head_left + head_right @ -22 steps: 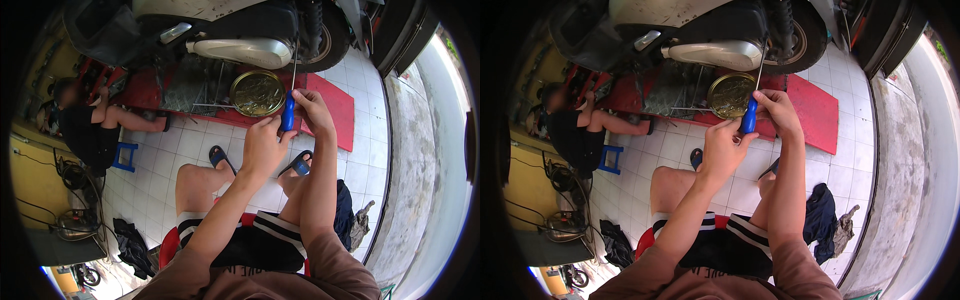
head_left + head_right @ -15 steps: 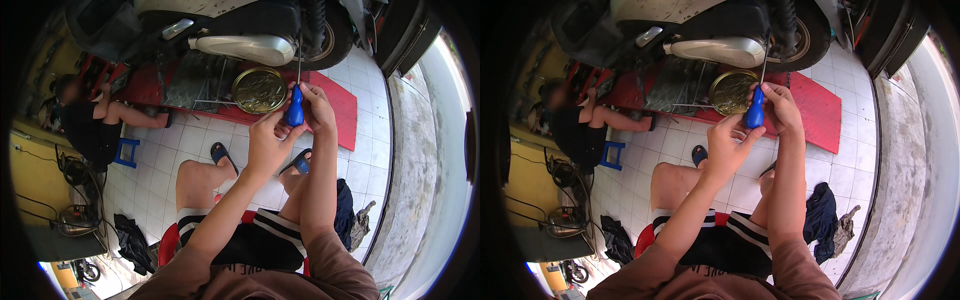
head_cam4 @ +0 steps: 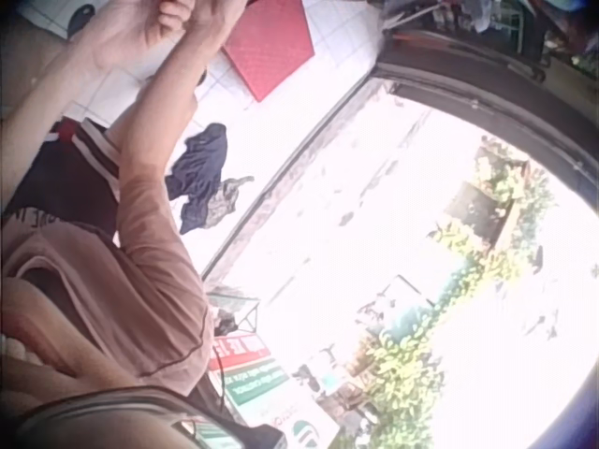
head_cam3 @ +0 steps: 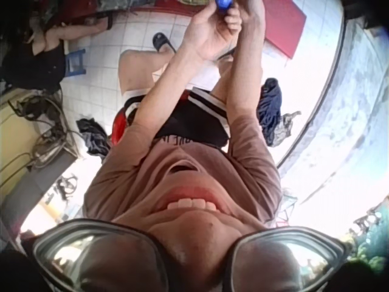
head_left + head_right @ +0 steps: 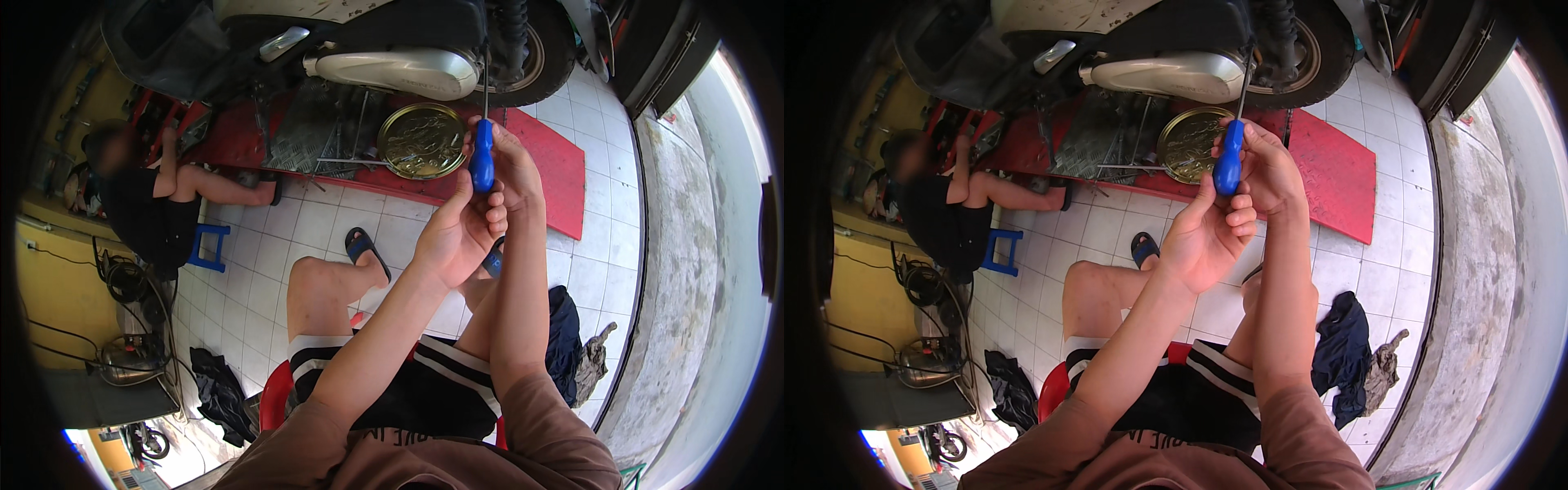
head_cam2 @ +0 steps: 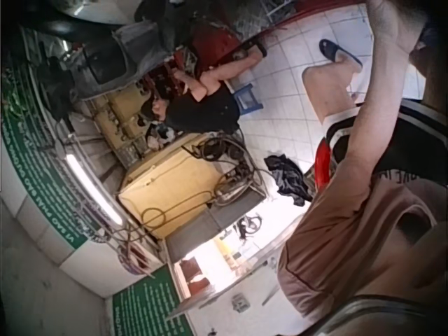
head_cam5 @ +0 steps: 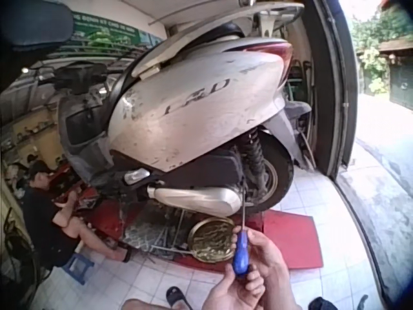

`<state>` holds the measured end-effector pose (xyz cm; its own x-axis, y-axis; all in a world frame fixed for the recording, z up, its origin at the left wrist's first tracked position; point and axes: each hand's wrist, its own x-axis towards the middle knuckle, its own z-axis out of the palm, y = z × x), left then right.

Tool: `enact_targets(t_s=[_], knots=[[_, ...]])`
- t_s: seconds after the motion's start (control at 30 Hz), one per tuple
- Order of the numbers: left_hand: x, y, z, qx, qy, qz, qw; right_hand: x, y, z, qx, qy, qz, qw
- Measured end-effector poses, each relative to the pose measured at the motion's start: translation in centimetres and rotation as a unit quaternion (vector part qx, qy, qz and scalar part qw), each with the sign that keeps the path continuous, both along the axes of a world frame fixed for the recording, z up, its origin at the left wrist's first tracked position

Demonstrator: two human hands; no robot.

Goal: The person uses a blue-handled screwdriver to repeatedly tighten and loosen a bolt on the underside of a white motorcycle. The person is seated on a red plastic stool in a tiled workshop while performing the task.

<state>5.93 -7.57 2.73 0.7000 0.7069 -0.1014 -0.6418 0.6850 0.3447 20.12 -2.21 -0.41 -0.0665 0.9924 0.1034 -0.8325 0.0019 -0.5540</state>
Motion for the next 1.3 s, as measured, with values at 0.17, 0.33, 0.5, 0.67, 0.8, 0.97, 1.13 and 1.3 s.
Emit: enact_targets(t_s=[0.17, 0.33, 0.5, 0.67, 0.8, 0.97, 1.13, 1.3], knots=[[-0.5, 1.1, 3.1, 0.288, 0.448, 0.115, 0.838, 1.8, -0.3, -0.3, -0.032, -0.140, -0.036, 0.989], [-0.4, -0.1, 3.4, 0.540, 0.651, 0.289, 0.449, 0.6, -0.1, 0.1, -0.053, -0.230, -0.029, 0.971], [-0.8, 0.3, 1.8, 0.368, 0.477, 0.209, 0.770, -0.5, -0.1, 0.0, -0.013, -0.028, 0.031, 0.999], [-0.7, 0.5, 1.4, -0.120, 0.028, -0.042, 0.991, -1.5, 0.9, -1.8, 0.061, 0.217, 0.123, 0.967], [0.9, -0.3, 1.7, -0.188, -0.146, -0.078, 0.968, -1.6, 1.2, -1.7, 0.102, 0.249, 0.146, 0.952], [1.0, -0.2, 1.0, -0.211, -0.204, -0.007, 0.956, -1.3, 0.2, -0.1, 0.031, 0.129, 0.095, 0.987], [0.4, 0.7, 2.6, 0.023, 0.242, 0.172, 0.955, 0.8, 0.4, -0.1, -0.031, -0.055, 0.037, 0.997], [0.6, 0.7, 1.9, 0.548, 0.594, 0.341, 0.480, 0.4, 0.1, 1.7, -0.075, -0.142, -0.016, 0.987]])
